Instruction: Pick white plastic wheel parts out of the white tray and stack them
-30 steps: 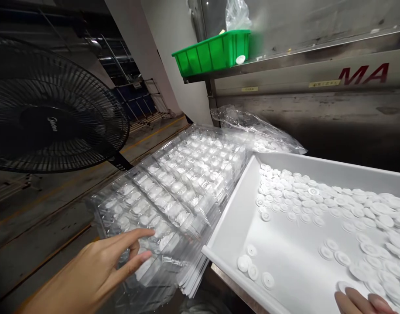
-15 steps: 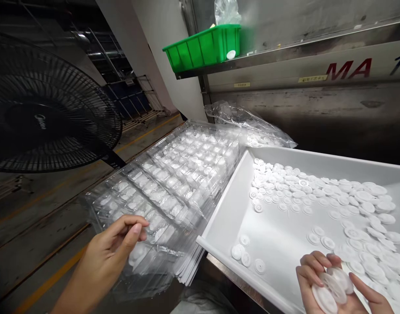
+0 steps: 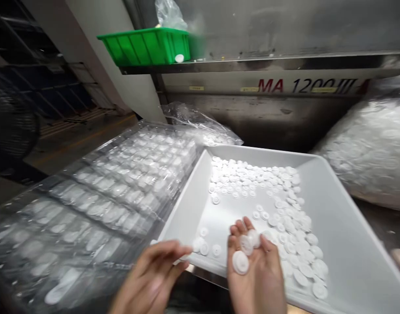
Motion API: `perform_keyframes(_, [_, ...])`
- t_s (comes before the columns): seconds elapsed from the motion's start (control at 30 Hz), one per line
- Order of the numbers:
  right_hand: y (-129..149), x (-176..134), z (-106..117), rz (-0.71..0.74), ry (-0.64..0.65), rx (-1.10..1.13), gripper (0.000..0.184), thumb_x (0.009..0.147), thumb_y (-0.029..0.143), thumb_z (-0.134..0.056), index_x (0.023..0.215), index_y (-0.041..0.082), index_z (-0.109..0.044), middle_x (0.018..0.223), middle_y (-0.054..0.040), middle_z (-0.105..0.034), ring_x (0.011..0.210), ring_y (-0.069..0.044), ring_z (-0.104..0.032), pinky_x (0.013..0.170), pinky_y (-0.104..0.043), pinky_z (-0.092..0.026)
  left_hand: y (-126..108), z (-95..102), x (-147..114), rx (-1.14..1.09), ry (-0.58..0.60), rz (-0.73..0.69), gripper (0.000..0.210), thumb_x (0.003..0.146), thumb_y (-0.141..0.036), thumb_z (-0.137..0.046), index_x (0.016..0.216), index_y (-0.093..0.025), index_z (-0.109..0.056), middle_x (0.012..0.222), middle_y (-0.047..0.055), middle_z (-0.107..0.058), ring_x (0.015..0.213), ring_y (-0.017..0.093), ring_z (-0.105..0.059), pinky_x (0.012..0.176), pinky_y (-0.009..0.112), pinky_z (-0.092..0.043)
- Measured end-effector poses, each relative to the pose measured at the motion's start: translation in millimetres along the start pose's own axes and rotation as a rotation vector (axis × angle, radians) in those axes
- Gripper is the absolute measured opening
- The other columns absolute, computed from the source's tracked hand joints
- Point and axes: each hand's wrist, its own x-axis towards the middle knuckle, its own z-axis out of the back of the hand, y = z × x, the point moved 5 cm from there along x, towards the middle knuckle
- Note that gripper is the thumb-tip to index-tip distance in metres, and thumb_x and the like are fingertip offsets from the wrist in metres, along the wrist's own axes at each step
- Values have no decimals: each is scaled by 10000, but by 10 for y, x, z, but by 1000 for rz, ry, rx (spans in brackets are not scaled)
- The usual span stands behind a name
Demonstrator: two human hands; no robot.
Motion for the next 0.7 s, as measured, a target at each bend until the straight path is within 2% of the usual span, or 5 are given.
perform_keyframes(0.13, [-117, -63, -90, 290, 155, -313, 333, 865, 453, -372, 1021, 210, -540, 961, -106, -616, 935, -251, -617, 840, -443, -514, 581, -793, 95, -445, 148, 426, 220, 833, -253, -495, 996, -186, -628, 1076, 89, -649, 1157, 228, -535, 1018, 373, -392])
perform_keyframes(0.23, [-136, -206, -194, 505, 267, -631, 235, 862, 355, -508, 1026, 232, -623, 1144, -95, -558, 1130, -294, -478, 983, -481, -356, 664, -955, 101, -481, 172, 491, 289, 875, -240, -415, 1044, -144, -630, 1112, 126, -642, 1182, 251, -522, 1014, 383, -405])
perform_keyframes(0.43, [367, -296, -402, 988, 461, -1326, 337, 943, 203, -361, 1274, 231, -418, 1287, -122, -427, 1210, -293, -379, 948, -502, -328, 421, -772, 229, -539, -27, 487, 371, 835, -190, -487, 1198, -117, -523, 1244, 119, -589, 1135, 200, -564, 925, 272, -491])
perform_keyframes(0.57, [461, 140, -427, 833, 677, -1507, 290, 928, 179, -412, 1214, 192, -460, 1098, -104, -537, 985, -238, -540, 763, -388, -484, 107, -504, 403, -489, -115, 345, 410, 821, -99, -509, 1229, -127, -497, 1300, 110, -556, 1074, 154, -601, 830, 187, -528])
perform_keyframes(0.7, [-67, 474, -465, 738, 988, -1626, 220, 823, 220, -633, 1037, 198, -588, 972, -42, -596, 746, -155, -584, 595, -279, -504, -42, -285, 521, -412, -108, 270, 410, 823, -56, -506, 1227, -126, -512, 1305, 134, -552, 1105, 186, -585, 848, 203, -534])
